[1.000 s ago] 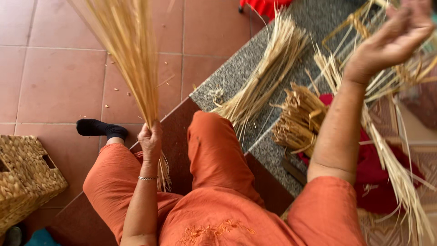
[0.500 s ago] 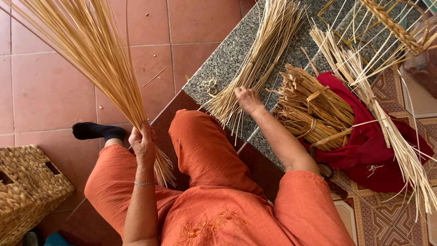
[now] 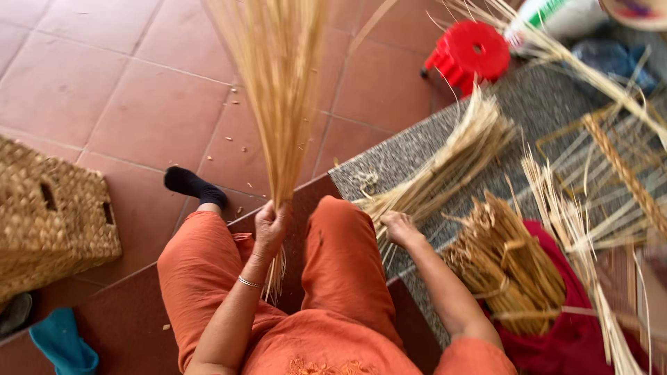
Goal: The person gathers and aligns dried straw stalks, then ties them into bundles using a thin strip of material. The person uses scissors to trim the excess strip after securing each bundle.
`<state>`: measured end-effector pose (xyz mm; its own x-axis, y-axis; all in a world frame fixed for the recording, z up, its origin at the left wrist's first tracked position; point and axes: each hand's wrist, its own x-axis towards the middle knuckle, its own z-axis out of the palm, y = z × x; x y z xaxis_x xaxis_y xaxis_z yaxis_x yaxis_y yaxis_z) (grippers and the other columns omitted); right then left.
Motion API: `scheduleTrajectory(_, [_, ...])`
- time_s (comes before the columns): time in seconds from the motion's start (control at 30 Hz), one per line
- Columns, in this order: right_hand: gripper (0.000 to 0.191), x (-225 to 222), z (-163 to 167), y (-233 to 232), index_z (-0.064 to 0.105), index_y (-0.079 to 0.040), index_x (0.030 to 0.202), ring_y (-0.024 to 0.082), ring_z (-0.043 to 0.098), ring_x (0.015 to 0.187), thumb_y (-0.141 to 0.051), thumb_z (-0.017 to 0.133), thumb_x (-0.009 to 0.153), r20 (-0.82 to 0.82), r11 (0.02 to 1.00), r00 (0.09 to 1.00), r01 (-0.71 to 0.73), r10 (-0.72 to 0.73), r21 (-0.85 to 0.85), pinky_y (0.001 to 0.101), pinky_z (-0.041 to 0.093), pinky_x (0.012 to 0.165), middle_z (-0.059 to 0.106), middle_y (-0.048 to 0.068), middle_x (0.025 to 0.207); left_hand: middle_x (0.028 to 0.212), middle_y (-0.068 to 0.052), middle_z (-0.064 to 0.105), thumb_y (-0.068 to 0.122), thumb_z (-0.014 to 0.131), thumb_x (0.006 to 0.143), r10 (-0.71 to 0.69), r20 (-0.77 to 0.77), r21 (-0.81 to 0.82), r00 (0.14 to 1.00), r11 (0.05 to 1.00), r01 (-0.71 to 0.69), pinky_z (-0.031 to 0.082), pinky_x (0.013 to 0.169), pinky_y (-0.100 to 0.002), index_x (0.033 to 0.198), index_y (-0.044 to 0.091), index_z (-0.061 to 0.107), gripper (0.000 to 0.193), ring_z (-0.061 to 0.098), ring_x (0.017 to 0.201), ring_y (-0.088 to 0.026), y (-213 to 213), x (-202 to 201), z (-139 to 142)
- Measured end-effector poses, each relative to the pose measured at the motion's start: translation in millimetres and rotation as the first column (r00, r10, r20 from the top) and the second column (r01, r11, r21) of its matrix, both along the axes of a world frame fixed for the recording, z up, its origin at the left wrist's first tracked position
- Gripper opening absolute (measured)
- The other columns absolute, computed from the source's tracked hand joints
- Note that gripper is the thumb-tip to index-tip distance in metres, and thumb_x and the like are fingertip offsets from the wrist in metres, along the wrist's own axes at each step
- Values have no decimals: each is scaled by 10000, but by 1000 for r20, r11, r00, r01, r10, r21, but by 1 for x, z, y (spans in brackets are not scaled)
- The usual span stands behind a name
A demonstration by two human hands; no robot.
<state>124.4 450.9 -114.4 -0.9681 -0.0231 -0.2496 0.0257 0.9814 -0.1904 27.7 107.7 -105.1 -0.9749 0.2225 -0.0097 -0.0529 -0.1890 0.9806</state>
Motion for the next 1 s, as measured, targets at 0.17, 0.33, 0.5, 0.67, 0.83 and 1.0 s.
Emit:
scheduleTrajectory(0.17, [61,-74,122,8,728,-109,1020,153,746,770,-117,670,1003,-610,987,792,-126,38,-103,250,629,616,771,88,955,730,108,501,197,624,1028,2,-69,-69,998,998,-7,371,553,-202,1057,33,687,179,419,657,-4,8,3,3])
scheduleTrajectory(0.33, [75,-116,282,-22,683,-29,1174,153,743,829,-28,678,1099,-908,919,417,-371,35,-135,226,601,656,740,110,990,694,75,510,200,667,1013,-33,-161,-182,986,983,3,421,577,-228,1081,25,716,194,442,671,-24,12,10,16])
scheduleTrajectory(0.5, [182,-144,373,-57,687,-69,1331,137,570,814,-18,674,1157,-967,941,209,-330,144,69,277,485,714,619,18,970,727,51,648,208,650,1013,-95,-231,-180,968,982,54,499,615,-242,1102,37,713,204,542,701,-23,10,19,29])
scheduleTrajectory(0.67, [315,-177,389,-64,703,-131,1394,158,553,974,-30,626,1105,-933,940,178,-195,313,279,274,521,853,616,-1,1035,631,21,553,227,671,999,-132,-168,-278,977,957,82,462,544,-269,1017,43,711,189,497,601,-60,8,18,30])
scheduleTrajectory(0.83, [259,-178,386,-63,710,-115,1336,193,538,985,-199,744,1093,-897,915,201,-179,393,361,334,495,864,593,43,1037,620,24,555,231,674,992,-136,-157,-279,978,956,88,457,533,-270,1001,46,708,188,496,588,-62,10,14,27])
scheduleTrajectory(1.0, [125,-186,388,-73,675,-93,1087,149,608,990,-183,759,1105,-932,914,216,-350,291,204,341,564,886,642,16,1041,609,1,528,231,685,990,-129,-122,-311,984,947,85,445,532,-275,996,42,707,191,474,587,-71,8,12,25])
